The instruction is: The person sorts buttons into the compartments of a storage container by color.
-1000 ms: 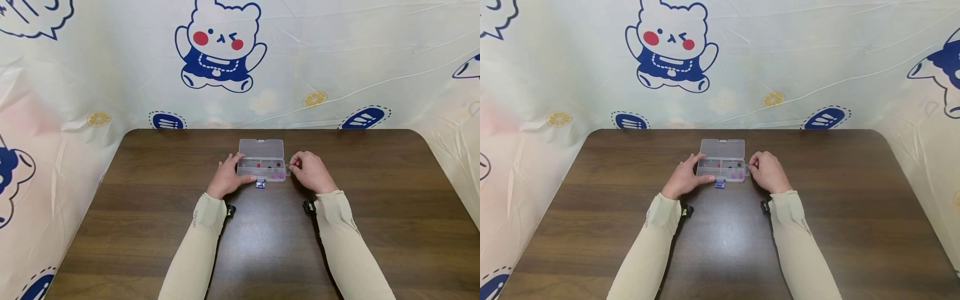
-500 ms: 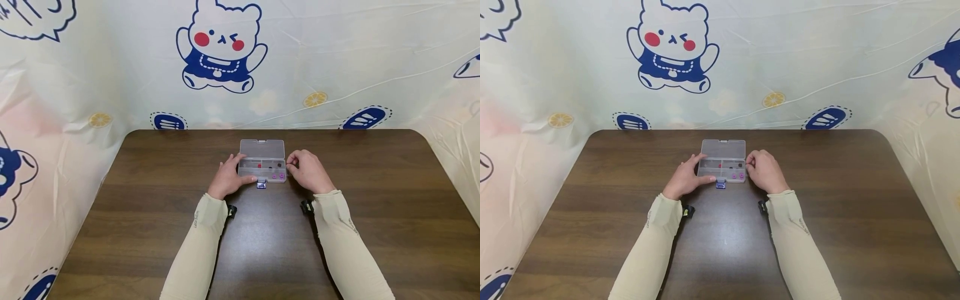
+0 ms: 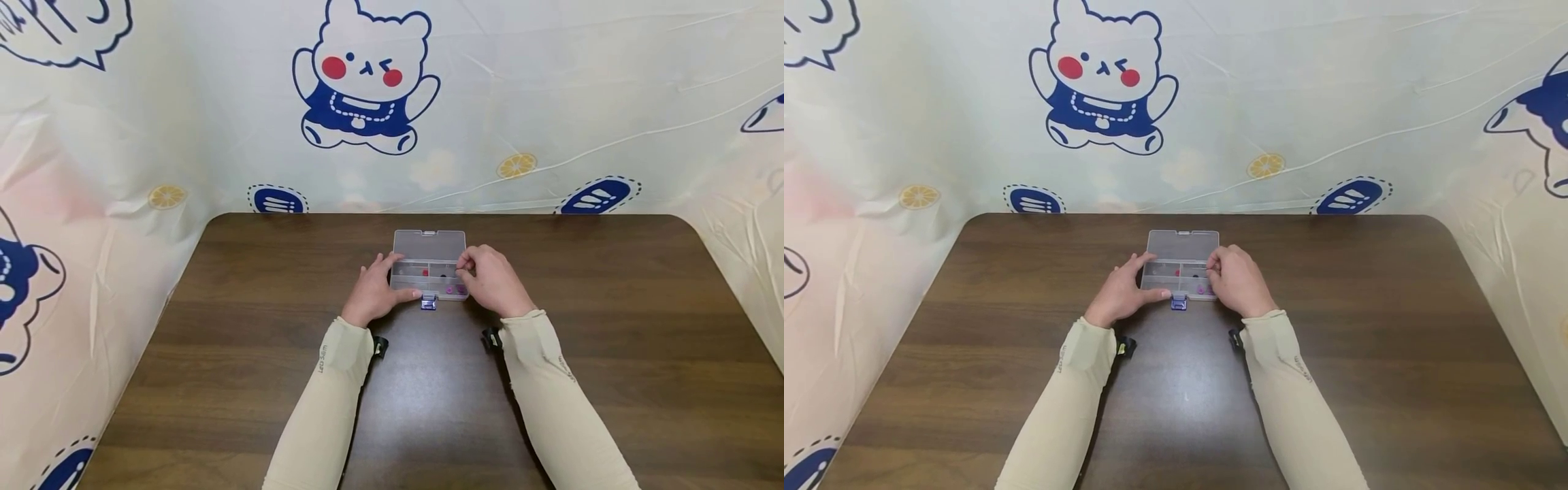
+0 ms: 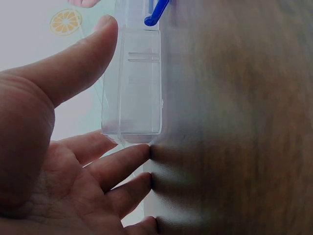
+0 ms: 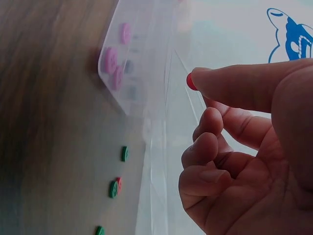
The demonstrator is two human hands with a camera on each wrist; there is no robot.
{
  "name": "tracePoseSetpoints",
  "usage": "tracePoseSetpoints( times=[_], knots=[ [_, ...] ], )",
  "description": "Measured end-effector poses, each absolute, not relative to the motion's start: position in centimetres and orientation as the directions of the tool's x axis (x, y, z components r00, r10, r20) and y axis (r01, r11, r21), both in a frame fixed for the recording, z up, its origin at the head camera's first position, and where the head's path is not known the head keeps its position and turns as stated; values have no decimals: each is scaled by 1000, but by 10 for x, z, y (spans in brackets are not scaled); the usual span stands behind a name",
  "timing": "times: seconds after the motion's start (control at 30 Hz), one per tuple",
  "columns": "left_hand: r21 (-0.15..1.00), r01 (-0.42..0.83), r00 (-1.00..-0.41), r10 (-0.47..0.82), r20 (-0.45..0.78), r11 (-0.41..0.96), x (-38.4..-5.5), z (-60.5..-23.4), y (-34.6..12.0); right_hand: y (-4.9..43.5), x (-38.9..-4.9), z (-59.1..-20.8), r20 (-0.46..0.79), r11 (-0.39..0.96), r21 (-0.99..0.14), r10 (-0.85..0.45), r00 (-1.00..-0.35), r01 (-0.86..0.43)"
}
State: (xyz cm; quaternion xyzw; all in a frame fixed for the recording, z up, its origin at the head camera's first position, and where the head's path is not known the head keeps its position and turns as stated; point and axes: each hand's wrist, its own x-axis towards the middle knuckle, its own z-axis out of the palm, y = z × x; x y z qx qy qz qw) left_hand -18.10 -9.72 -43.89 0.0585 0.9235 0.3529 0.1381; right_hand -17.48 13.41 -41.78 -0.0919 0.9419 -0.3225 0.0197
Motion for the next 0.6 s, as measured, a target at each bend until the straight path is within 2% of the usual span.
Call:
tracePoseSetpoints(
  times=[0.6],
  knots=[
    [670, 31, -953, 223, -203, 742, -182, -441, -98, 115, -178, -421, 55, 764, -609, -226, -972, -212]
  ],
)
